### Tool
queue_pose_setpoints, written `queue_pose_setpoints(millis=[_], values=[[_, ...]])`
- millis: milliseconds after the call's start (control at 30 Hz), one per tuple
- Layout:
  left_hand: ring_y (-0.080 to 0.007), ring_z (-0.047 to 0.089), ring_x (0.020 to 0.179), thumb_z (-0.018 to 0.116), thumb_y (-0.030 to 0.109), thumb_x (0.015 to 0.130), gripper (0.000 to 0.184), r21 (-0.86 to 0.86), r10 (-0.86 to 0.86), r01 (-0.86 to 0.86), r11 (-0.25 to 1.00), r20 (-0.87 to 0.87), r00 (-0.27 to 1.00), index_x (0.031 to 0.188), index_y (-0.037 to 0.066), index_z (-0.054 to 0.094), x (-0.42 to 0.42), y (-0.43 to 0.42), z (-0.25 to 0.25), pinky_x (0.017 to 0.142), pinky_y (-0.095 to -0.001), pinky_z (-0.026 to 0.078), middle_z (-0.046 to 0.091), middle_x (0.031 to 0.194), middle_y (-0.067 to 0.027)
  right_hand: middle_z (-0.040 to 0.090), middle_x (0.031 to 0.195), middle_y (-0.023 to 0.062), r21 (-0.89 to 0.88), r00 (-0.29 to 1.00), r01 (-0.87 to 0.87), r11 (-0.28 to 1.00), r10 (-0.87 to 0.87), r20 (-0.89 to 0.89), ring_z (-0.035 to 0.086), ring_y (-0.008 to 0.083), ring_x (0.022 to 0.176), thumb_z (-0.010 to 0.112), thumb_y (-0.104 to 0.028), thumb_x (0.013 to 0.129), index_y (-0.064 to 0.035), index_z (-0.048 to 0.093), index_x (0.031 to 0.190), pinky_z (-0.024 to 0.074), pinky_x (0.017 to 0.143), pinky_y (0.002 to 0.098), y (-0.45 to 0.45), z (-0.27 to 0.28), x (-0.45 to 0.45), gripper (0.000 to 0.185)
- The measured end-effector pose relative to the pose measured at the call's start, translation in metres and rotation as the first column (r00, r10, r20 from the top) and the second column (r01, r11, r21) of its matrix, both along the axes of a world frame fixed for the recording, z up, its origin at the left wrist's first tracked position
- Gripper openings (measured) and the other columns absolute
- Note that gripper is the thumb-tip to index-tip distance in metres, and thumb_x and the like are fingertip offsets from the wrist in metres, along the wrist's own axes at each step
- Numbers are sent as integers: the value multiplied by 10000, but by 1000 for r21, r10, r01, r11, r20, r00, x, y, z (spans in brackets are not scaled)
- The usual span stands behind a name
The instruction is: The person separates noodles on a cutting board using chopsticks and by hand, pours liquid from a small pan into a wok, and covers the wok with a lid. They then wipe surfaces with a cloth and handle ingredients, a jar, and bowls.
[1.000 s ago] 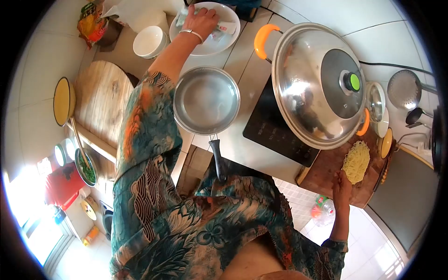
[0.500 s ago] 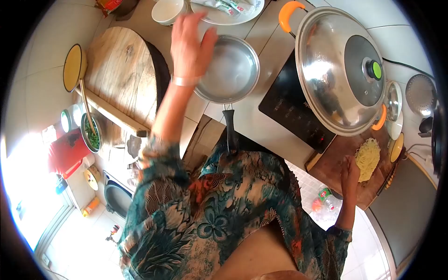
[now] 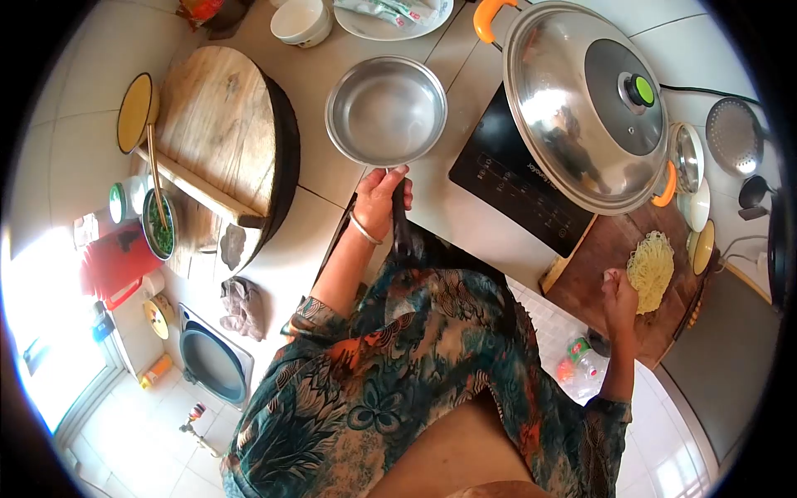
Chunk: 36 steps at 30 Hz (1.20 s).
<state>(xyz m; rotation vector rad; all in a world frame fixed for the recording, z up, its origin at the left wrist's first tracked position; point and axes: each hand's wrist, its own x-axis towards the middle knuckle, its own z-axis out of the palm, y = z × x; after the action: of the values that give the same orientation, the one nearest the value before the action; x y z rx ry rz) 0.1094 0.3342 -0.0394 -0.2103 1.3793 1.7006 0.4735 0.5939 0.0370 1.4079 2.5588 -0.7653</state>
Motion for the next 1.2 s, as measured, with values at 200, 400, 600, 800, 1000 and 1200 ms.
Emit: queue_pose_setpoints(millis=[200,400,600,800,1000,1200], values=[[-83,402,494,580,161,860,130,-46,51,-66,997,-269,962,853,62,496,19,-5,8,451,-212,332,455,649,0,607,774,176,-51,996,-3,999,-2,-84,606,318,717,499,-208,903,-24,580,929,464,653,369,-5,-23,25,203],[-66,421,495,603,79,838,126,-115,85,-180,977,-566,820,885,7,512,47,-16,51,455,-205,352,507,674,-5,613,789,172,-70,997,-3,998,-3,-83,599,336,718,489,-228,908,-23,583,925,462,653,386,2,-32,44,226],[-65,430,467,610,74,816,128,-172,-40,-115,978,-702,711,883,7,524,79,-19,100,441,-211,369,514,655,-5,604,817,169,0,989,-75,997,75,-124,583,346,728,504,-213,907,-33,581,930,453,659,392,2,-24,66,197],[-57,439,475,622,100,809,184,-256,-188,24,966,-640,745,909,-19,524,126,-1,134,442,-206,369,523,645,-7,546,788,115,422,908,-78,903,239,-343,561,258,727,512,-229,911,-39,584,919,437,663,363,31,43,68,203],[-49,455,491,636,95,800,187,-231,-295,192,954,-603,741,903,-28,541,152,28,153,446,-198,375,535,649,-2,504,926,81,-167,390,-51,985,-135,-911,500,173,718,421,-256,954,1,554,980,408,635,306,74,94,112,292],[-51,468,506,658,104,793,251,-222,-412,350,910,-578,704,969,-41,553,166,54,162,441,-202,382,556,726,-22,503,1069,235,-38,23,-346,938,-32,-999,518,280,912,414,-201,857,57,479,1120,437,716,369,40,130,62,374]])
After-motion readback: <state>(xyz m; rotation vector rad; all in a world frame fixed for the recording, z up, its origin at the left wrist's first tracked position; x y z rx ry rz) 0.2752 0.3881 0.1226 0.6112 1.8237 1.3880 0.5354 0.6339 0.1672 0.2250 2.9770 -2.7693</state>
